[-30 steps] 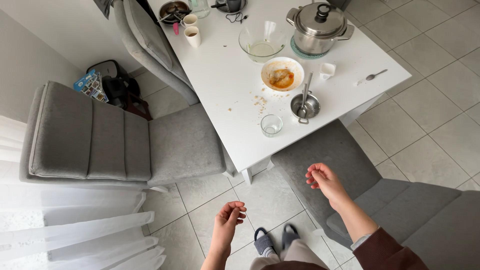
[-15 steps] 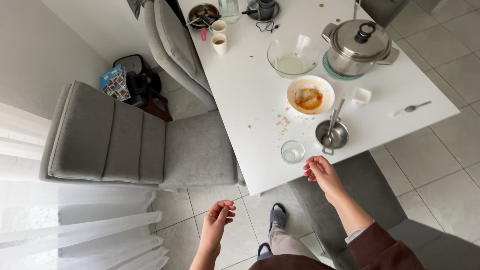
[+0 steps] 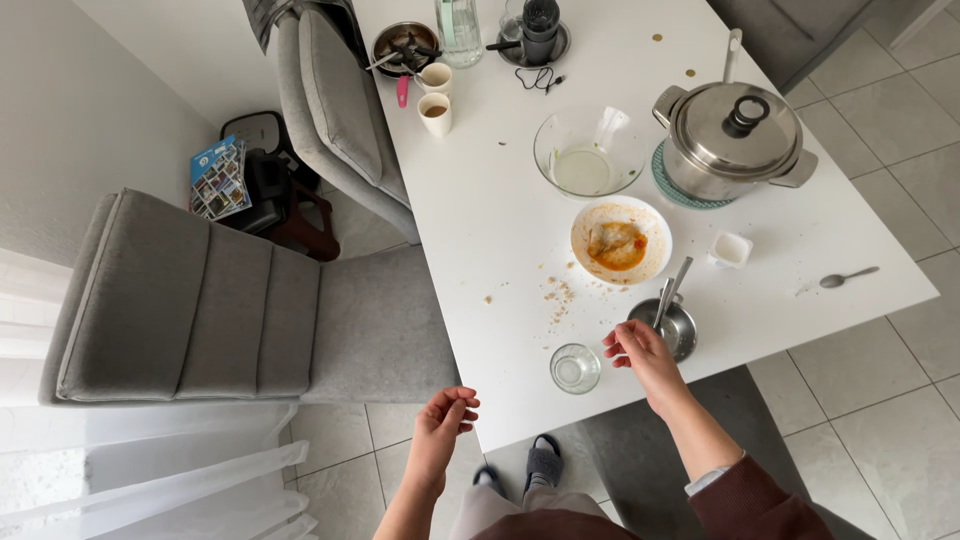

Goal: Clearing dirty dishes, cutlery, and cookware from a dining table and moving them to the kitchen sink.

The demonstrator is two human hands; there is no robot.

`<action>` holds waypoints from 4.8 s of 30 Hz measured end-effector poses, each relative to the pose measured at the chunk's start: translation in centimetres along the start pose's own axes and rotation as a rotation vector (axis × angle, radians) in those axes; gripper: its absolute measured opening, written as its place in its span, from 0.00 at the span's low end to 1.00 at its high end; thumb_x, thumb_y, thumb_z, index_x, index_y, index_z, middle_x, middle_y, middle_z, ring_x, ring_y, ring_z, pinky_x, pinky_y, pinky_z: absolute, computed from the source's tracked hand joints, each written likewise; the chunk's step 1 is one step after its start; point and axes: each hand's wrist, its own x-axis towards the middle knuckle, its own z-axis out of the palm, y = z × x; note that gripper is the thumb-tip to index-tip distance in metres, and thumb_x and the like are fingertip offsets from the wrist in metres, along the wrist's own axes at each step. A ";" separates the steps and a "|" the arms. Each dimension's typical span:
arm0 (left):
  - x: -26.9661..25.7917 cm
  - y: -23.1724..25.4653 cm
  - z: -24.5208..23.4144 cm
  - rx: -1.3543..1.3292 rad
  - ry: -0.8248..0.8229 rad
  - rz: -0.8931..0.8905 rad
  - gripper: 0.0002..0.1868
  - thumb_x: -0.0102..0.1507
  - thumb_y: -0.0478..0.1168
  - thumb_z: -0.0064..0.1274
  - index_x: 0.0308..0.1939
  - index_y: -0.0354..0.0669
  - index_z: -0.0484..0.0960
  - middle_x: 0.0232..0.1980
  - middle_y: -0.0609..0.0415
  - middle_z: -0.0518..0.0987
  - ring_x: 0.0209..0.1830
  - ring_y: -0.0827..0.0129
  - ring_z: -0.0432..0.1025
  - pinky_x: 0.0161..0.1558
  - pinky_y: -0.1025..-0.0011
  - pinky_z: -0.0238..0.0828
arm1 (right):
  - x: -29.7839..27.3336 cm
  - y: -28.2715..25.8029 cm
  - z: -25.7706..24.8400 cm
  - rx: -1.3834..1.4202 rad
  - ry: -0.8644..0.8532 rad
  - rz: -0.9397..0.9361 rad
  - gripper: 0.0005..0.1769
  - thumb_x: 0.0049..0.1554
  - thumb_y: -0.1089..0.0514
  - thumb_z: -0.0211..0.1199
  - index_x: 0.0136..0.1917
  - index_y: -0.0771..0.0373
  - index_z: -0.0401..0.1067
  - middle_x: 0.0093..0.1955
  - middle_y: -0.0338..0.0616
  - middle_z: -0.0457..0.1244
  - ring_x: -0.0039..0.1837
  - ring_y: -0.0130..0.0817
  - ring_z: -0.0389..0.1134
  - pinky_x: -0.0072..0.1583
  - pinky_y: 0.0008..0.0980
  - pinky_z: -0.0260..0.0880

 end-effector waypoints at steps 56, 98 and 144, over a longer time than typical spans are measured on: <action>60.9 24.6 6.5 0.619 0.268 0.379 0.48 0.54 0.49 0.71 0.71 0.46 0.59 0.71 0.53 0.67 0.64 0.52 0.70 0.60 0.51 0.72 | 11.3 3.2 6.2 0.169 0.445 0.249 0.17 0.66 0.56 0.53 0.47 0.73 0.76 0.42 0.56 0.70 0.41 0.48 0.70 0.44 0.42 0.69; 55.6 18.6 6.4 0.535 -0.405 0.490 0.32 0.57 0.47 0.69 0.63 0.56 0.71 0.59 0.64 0.78 0.58 0.72 0.72 0.56 0.71 0.68 | 18.5 -7.3 13.2 -0.350 0.206 0.075 0.17 0.65 0.50 0.49 0.39 0.56 0.71 0.37 0.35 0.68 0.43 0.28 0.67 0.52 0.28 0.67; 38.9 25.3 12.9 0.281 -0.129 0.390 0.47 0.53 0.40 0.65 0.73 0.43 0.59 0.71 0.50 0.67 0.72 0.62 0.65 0.67 0.58 0.69 | 5.2 -3.2 7.9 0.091 0.485 0.056 0.20 0.68 0.52 0.47 0.42 0.62 0.75 0.41 0.42 0.67 0.36 0.33 0.59 0.44 0.31 0.62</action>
